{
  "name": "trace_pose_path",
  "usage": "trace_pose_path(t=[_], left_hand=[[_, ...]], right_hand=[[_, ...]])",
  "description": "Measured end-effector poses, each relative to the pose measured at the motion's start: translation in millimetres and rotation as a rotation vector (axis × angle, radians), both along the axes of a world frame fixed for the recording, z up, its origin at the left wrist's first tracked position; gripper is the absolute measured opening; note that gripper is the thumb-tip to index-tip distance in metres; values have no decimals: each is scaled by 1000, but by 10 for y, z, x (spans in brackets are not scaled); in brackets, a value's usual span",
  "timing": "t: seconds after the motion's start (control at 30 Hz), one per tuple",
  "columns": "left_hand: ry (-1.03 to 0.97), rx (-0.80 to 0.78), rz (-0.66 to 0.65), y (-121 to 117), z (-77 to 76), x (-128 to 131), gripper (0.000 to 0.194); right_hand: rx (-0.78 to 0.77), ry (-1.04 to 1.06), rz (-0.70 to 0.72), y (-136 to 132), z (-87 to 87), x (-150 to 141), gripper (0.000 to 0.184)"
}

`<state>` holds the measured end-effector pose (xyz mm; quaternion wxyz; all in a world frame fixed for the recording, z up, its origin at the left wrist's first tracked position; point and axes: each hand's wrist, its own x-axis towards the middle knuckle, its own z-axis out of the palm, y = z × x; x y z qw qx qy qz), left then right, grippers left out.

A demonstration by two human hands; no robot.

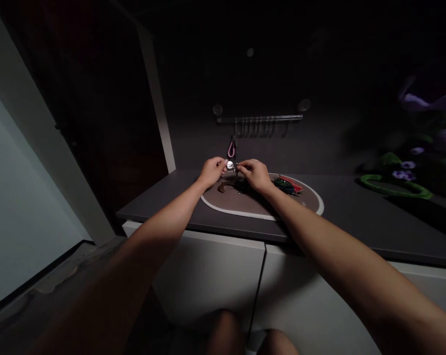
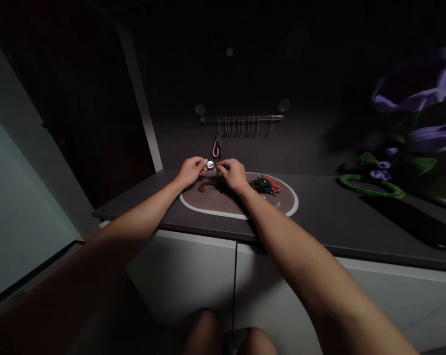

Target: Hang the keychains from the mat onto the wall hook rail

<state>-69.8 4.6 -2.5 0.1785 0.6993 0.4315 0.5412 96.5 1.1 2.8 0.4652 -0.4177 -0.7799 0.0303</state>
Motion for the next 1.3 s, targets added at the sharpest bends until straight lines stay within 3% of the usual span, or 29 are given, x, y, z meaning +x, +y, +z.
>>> trace_pose_path(t=[0.33,0.67,0.87,1.1,1.3], left_hand=[[161,45,21,-49,-13,20,30],[451,131,-21,-57,-65,77,26],[553,193,78,-63,-66,89,21],[581,202,163,-36,-89,92,23],[550,209,230,-38,-94,98,25]], right_hand=[[-70,212,111,55,-15,13,19],[-122,313,191,126,-91,37,25],[-140,390,230,150,-91,69,26],[-333,717,342,105,6,26,32],[-444,890,361,183,267,-11,27]])
